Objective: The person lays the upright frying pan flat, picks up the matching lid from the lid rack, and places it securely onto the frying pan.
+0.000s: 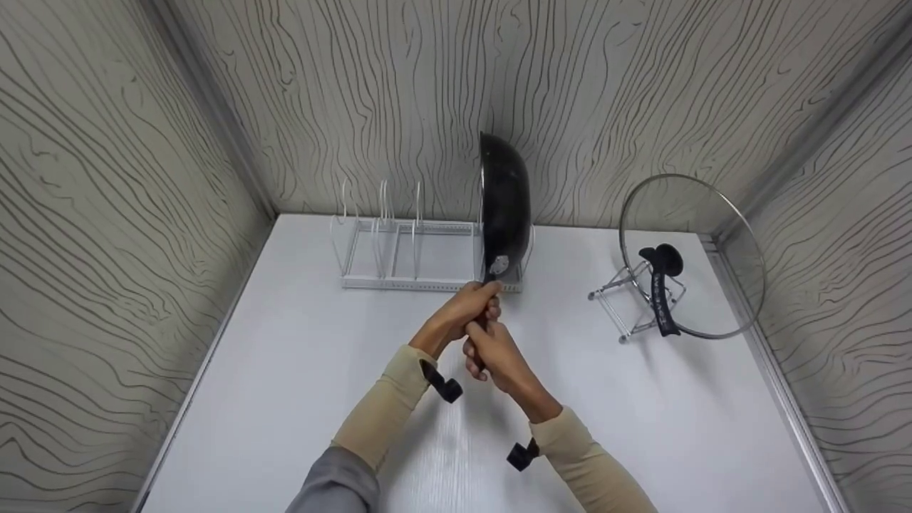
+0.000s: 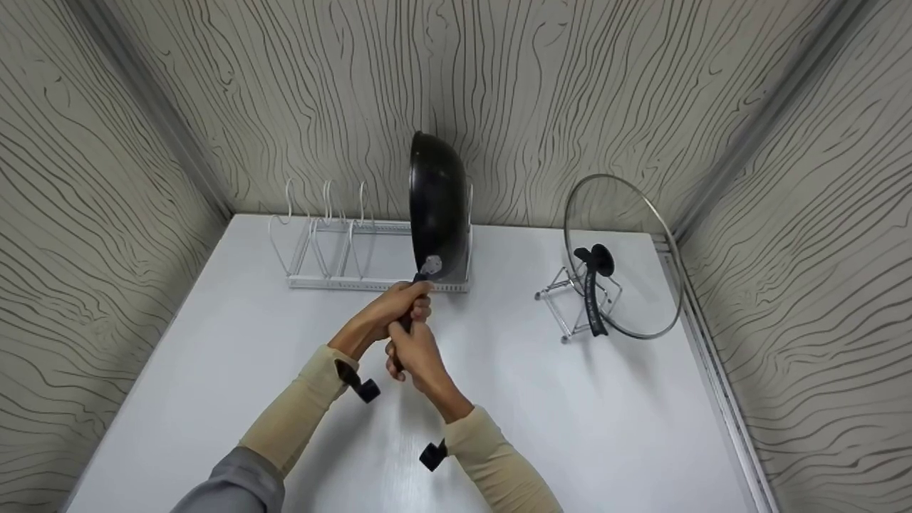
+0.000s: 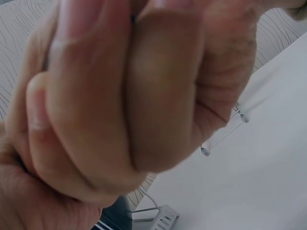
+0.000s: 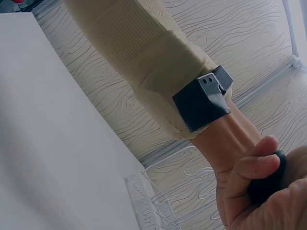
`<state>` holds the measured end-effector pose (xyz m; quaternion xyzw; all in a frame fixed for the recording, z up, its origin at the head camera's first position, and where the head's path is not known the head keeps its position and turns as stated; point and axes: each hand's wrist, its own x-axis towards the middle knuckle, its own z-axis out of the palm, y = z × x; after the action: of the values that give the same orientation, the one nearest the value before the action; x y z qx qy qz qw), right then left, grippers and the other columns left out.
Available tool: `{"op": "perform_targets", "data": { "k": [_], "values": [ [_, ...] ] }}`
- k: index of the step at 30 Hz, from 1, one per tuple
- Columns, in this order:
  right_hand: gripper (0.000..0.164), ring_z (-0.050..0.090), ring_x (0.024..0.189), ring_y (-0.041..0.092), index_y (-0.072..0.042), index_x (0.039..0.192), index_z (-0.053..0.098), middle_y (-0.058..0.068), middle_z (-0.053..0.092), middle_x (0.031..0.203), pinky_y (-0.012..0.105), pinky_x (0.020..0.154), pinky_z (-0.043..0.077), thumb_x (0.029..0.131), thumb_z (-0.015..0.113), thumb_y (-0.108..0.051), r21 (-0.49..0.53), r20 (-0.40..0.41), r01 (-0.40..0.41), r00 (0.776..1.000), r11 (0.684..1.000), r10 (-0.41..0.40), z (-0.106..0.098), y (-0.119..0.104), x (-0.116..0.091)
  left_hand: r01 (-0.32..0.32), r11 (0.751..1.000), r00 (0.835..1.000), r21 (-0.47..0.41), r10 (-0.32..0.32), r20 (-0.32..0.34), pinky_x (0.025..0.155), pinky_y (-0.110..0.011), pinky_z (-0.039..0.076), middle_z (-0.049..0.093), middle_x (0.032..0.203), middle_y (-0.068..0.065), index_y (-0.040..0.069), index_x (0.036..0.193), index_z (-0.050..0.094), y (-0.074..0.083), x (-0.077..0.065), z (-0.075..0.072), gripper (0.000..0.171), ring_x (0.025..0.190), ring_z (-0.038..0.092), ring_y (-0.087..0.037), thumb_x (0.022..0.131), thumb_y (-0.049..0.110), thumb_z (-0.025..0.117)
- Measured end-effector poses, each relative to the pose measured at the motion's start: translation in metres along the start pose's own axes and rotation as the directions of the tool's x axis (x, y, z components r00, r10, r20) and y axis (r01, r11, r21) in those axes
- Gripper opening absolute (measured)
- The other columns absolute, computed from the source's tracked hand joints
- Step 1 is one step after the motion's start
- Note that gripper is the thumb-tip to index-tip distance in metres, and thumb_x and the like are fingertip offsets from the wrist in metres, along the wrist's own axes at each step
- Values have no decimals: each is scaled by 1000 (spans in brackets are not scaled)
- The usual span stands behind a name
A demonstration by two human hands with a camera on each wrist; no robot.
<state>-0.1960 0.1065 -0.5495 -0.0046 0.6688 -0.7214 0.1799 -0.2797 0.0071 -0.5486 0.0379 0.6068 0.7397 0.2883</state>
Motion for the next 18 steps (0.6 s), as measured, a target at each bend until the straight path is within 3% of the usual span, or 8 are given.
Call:
{"op": "perform_targets", "data": {
  "k": [10, 18],
  "values": [
    [22, 47, 39, 5, -8, 91, 48, -4, 47, 62, 21, 38, 37, 110, 40, -16, 26, 3, -24, 1000, 999, 24, 0, -4, -1, 16, 1000, 1000, 14, -15, -8, 46, -19, 39, 49, 60, 8, 15, 69, 51, 3, -1, 1, 41, 51, 45, -4, 109, 23, 51],
    [25, 47, 40, 5, -8, 88, 49, -5, 48, 61, 20, 39, 37, 110, 41, -18, -15, 12, -27, 1000, 1000, 27, -1, -6, -1, 30, 999, 1000, -22, -30, 1, 47, -17, 41, 48, 61, 8, 12, 72, 50, 5, -1, 1, 38, 52, 47, -2, 109, 21, 51]
  ]
}}
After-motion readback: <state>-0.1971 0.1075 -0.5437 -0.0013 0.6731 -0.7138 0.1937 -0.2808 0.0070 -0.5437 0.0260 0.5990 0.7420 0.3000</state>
